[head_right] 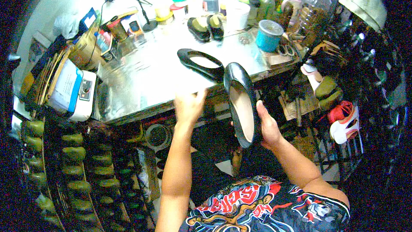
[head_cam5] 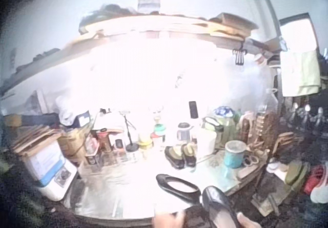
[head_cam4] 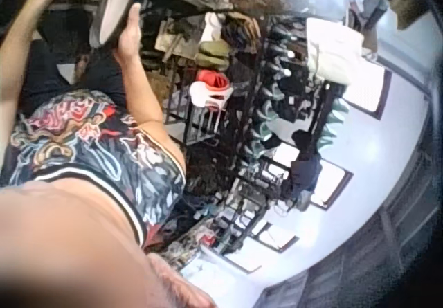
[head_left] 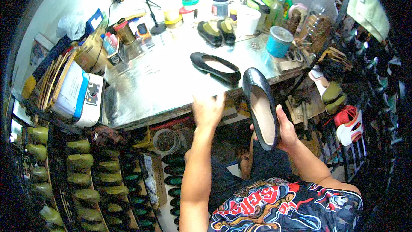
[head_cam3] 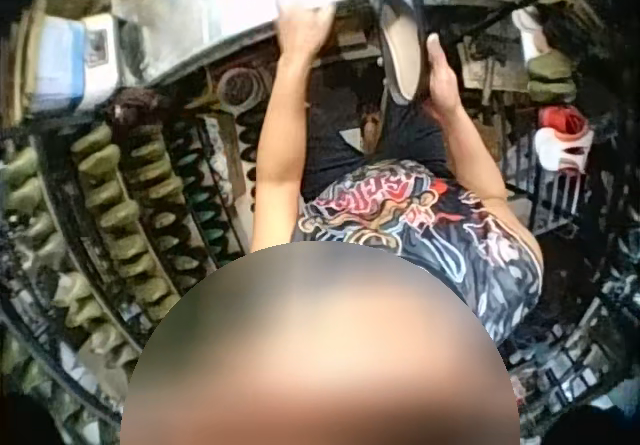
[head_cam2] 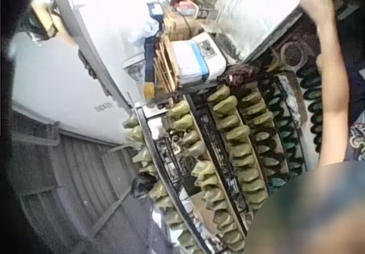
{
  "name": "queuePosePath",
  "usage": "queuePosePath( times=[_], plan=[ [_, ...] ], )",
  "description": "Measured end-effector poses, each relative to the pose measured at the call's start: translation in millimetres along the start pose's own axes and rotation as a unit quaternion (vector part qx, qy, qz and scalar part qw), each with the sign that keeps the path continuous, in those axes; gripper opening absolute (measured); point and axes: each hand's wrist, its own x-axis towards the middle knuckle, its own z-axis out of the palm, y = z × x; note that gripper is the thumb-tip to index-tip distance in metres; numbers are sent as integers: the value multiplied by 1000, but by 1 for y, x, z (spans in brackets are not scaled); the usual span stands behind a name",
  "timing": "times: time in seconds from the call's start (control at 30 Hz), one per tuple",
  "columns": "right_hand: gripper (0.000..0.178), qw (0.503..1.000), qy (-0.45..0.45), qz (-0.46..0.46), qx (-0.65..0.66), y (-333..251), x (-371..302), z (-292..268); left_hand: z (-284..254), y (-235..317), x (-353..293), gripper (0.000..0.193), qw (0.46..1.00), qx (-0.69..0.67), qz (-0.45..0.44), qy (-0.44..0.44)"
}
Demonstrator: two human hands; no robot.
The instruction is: The person uses a hammer to tap the sole of a black shoe, then inserts a shoe tree and places the shoe on a shelf. They repeat this process with another shoe, handling shoe trees and shoes throughout.
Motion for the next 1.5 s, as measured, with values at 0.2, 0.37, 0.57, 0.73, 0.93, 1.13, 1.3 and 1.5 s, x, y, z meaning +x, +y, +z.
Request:
queuePosePath(
  times=[0.2,0.37,0.57,0.73,0.93,1.13,1.3,1.5],
  plan=[
    [80,996,59,-65,23,-9,3,13,64,57,68,53,986,155,27,-57],
    [84,997,75,-31,8,-3,0,0,13,91,19,30,974,-222,16,42],
    [77,993,6,-11,113,10,15,5,-30,136,-83,27,968,-159,178,-72],
    [72,976,-9,-89,196,28,20,31,-54,132,-114,48,966,-103,210,-112],
    [72,996,-80,-24,35,27,20,82,-134,127,-133,65,978,-135,160,-19],
    [48,704,-175,-390,-567,28,22,95,-324,170,-186,81,955,-116,160,222],
    [40,738,-179,-282,-586,56,18,65,-474,224,-214,105,818,225,133,513],
    [35,753,-137,-218,-606,73,19,31,-679,261,-213,96,593,498,-50,631]
  ],
)
